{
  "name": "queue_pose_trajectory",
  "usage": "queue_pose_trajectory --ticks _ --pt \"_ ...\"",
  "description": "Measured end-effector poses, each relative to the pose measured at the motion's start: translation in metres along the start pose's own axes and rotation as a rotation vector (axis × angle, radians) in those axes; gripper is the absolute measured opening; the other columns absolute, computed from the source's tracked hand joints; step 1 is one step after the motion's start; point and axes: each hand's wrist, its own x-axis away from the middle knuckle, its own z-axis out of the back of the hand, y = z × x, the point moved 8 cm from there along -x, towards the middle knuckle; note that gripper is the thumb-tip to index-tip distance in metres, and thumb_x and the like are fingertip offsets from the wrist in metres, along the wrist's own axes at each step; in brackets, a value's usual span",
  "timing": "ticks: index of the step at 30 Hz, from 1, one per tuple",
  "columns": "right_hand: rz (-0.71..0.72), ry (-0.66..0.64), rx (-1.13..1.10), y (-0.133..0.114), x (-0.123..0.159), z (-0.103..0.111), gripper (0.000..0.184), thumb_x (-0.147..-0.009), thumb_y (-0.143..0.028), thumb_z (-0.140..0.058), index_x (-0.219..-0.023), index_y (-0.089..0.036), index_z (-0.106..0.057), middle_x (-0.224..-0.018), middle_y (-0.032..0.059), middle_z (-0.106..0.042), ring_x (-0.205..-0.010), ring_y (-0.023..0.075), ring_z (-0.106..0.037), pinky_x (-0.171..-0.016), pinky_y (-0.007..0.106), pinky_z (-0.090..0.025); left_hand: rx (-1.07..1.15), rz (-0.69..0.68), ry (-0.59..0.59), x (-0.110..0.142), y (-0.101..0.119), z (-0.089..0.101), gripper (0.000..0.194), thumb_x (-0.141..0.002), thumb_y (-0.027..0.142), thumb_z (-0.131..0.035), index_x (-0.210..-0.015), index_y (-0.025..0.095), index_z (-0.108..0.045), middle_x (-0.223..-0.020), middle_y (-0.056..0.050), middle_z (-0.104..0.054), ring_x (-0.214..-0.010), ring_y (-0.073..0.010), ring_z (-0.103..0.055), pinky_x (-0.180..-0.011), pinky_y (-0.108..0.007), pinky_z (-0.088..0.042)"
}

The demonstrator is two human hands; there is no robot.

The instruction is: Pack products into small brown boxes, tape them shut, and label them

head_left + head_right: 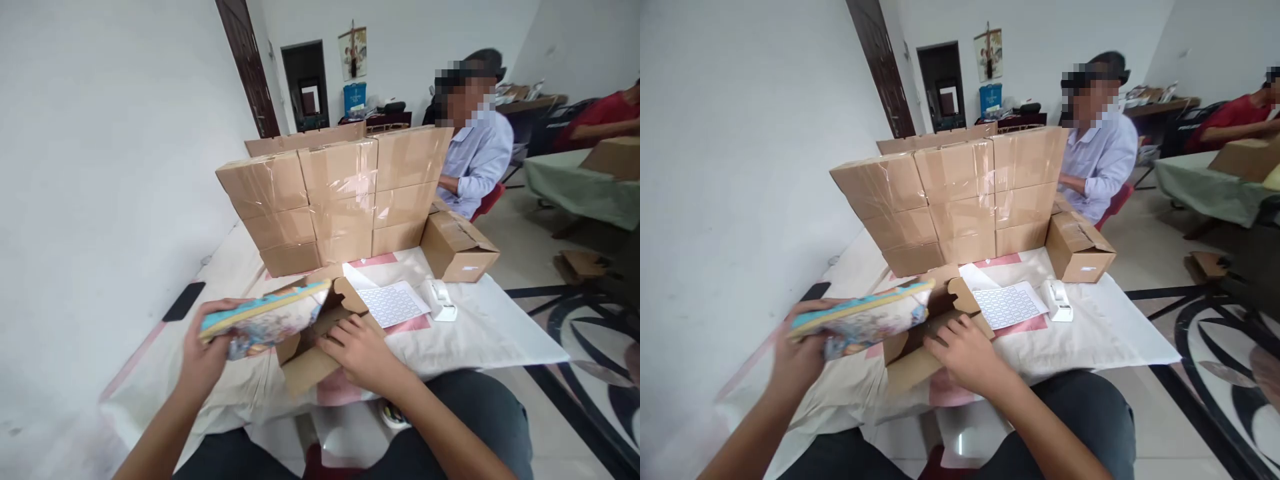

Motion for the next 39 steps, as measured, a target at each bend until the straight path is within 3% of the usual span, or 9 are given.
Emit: queue_pose_trajectory --ticks 5,11,18,21,24,27,32,34,39 --pt "0.137 0.146 -0.046 -0.007 0.008 -0.005 0.040 -0.091 -0.013 -0.055 -0.130 -0.018 -0.063 -0.105 0.0093 -0.071 -0.094 0.0242 -0.057 -0.089 0.043 -0.040 -0.551 -0.194 -0.666 0.008 0.010 -0.115 0.037 -0.087 0.024 -0.052 -0.122 0.027 -0.061 -0.126 -0.010 -0.066 -0.123 -0.0286 -0.059 -0.099 -0.045 -0.051" --pt "0.130 0.181 -0.066 -0.007 0.003 -0.007 0.040 -0.090 -0.013 -0.055 -0.128 -0.017 -0.064 -0.108 0.0100 -0.071 -0.097 0.0251 -0.059 -0.091 0.044 -0.041 -0.869 -0.355 -0.879 0.025 0.014 -0.159 0.032 -0.072 0.013 -0.069 -0.101 0.023 -0.077 -0.128 -0.017 -0.063 -0.137 -0.0483 -0.040 -0.103 -0.061 -0.034" --pt "0.016 0.109 -0.111 0.006 0.008 0.001 0.036 -0.079 -0.011 -0.060 -0.113 -0.014 -0.069 -0.100 0.0126 -0.069 -0.097 0.0270 -0.058 -0.086 0.040 -0.045 -0.896 -0.348 -0.966 0.026 0.017 -0.148 0.044 -0.065 0.042 -0.086 -0.105 0.028 -0.076 -0.120 -0.009 -0.069 -0.134 -0.0434 -0.043 -0.106 -0.057 -0.033" --pt "-0.017 0.069 -0.122 0.005 0.009 0.002 0.034 -0.077 -0.010 -0.059 -0.109 -0.014 -0.070 -0.099 0.0130 -0.070 -0.096 0.0276 -0.060 -0.084 0.040 -0.046 -0.864 -0.336 -0.940 0.033 0.019 -0.134 0.028 -0.082 0.053 -0.074 -0.088 0.026 -0.075 -0.107 -0.007 -0.071 -0.140 -0.0385 -0.040 -0.112 -0.055 -0.026" --pt "-0.065 0.016 -0.226 0.002 0.015 0.010 0.026 -0.077 -0.026 -0.068 -0.101 -0.015 -0.072 -0.093 0.0114 -0.071 -0.091 0.0288 -0.063 -0.083 0.041 -0.047 -0.722 -0.370 -0.872 0.041 0.028 -0.119 0.033 -0.097 0.051 -0.053 -0.084 0.026 -0.071 -0.101 -0.004 -0.070 -0.140 -0.0332 -0.041 -0.113 -0.053 -0.022" --pt "-0.090 0.019 -0.448 0.003 0.031 0.035 0.040 -0.077 -0.046 -0.075 -0.107 -0.019 -0.072 -0.098 0.0088 -0.073 -0.090 0.0266 -0.066 -0.082 0.038 -0.049 -0.518 -0.464 -0.788 0.048 0.041 -0.107 0.035 -0.102 0.042 -0.042 -0.083 0.026 -0.066 -0.101 -0.004 -0.069 -0.119 -0.0266 -0.054 -0.105 -0.048 -0.030" --pt "-0.120 0.090 -0.636 0.028 0.050 0.075 0.032 -0.092 -0.038 -0.066 -0.118 -0.021 -0.072 -0.116 0.0077 -0.073 -0.105 0.0246 -0.063 -0.091 0.036 -0.049 -0.212 -0.716 -0.563 0.064 0.061 -0.094 0.050 -0.104 0.046 -0.031 -0.071 0.020 -0.058 -0.091 -0.008 -0.065 -0.097 -0.0241 -0.053 -0.091 -0.045 -0.034" --pt "-0.171 0.085 -0.544 0.043 0.045 0.072 0.023 -0.097 -0.033 -0.059 -0.105 -0.022 -0.077 -0.121 0.0083 -0.071 -0.114 0.0276 -0.056 -0.097 0.041 -0.046 -0.152 -0.723 -0.503 0.068 0.058 -0.095 0.055 -0.103 0.049 -0.030 -0.066 0.020 -0.057 -0.090 -0.009 -0.064 -0.095 -0.0241 -0.052 -0.090 -0.045 -0.034" --pt "-0.383 0.051 -0.230 0.065 0.022 0.032 0.046 -0.104 -0.036 -0.046 -0.073 -0.019 -0.075 -0.136 0.0128 -0.056 -0.115 0.0332 -0.047 -0.095 0.052 -0.043 -0.061 -0.558 -0.384 0.054 0.034 -0.100 0.058 -0.101 0.053 -0.028 -0.061 0.020 -0.053 -0.092 -0.010 -0.065 -0.093 -0.0244 -0.052 -0.089 -0.045 -0.039"
